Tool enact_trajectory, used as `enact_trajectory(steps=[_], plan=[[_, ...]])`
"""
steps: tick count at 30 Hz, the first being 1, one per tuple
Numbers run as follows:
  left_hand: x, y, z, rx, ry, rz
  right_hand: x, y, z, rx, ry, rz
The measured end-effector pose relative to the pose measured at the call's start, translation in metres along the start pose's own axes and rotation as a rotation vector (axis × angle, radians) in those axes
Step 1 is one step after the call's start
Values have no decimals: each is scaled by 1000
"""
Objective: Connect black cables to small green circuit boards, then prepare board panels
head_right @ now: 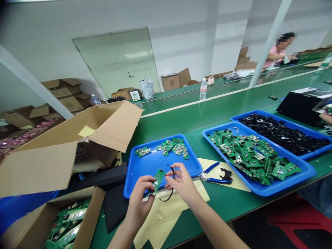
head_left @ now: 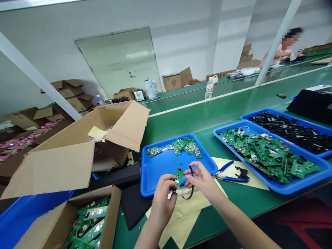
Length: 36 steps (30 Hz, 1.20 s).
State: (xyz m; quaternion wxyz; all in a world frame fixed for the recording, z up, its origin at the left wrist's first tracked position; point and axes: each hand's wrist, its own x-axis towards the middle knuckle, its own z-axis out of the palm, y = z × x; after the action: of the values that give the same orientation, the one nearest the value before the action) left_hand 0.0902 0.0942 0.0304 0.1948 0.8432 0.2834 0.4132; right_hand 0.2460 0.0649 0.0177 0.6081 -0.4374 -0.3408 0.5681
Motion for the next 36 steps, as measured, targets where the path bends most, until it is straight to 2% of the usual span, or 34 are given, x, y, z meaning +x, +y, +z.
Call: enact_trajectory(steps=[3, 7, 9, 12, 14, 17, 20, 23, 27, 30, 33, 36], plan=[[-5, 14, -8, -39, -14, -15, -3, -4, 5, 67, -16, 14], [-7, 29, -11, -246, -164, -151, -4, -3, 6, 86, -6, -4], [-7, 32, -9, -412, -114, -307, -6, -1, 6, 77, -21, -18], [-3, 28, -3, -636, 45, -659, -10, 2, 7, 27, -62, -68], [1, 24, 0, -770, 15, -845, -14, 3, 7, -42, -83, -114], [4, 22, 0, -931, -38, -967, -18, 1, 4, -187, -73, -207], [5, 25, -2, -1055, 45, -1050, -21, -4, -4, -353, -66, -285], [6, 30, -2, -1179, 57, -1149, -26, -10, -10, -523, -112, -338], [10, 37, 1, -1316, -33, -1180, -35, -19, -14, -779, -241, -451], [11, 44, 3, -1368, -45, -1154, -41, -27, -14, -934, -264, -598], [13, 50, 4, -1304, -52, -1107, -44, -36, -14, -1077, -285, -705], [16, 55, 0, -1172, -137, -995, -44, -44, -14, -1201, -326, -739]])
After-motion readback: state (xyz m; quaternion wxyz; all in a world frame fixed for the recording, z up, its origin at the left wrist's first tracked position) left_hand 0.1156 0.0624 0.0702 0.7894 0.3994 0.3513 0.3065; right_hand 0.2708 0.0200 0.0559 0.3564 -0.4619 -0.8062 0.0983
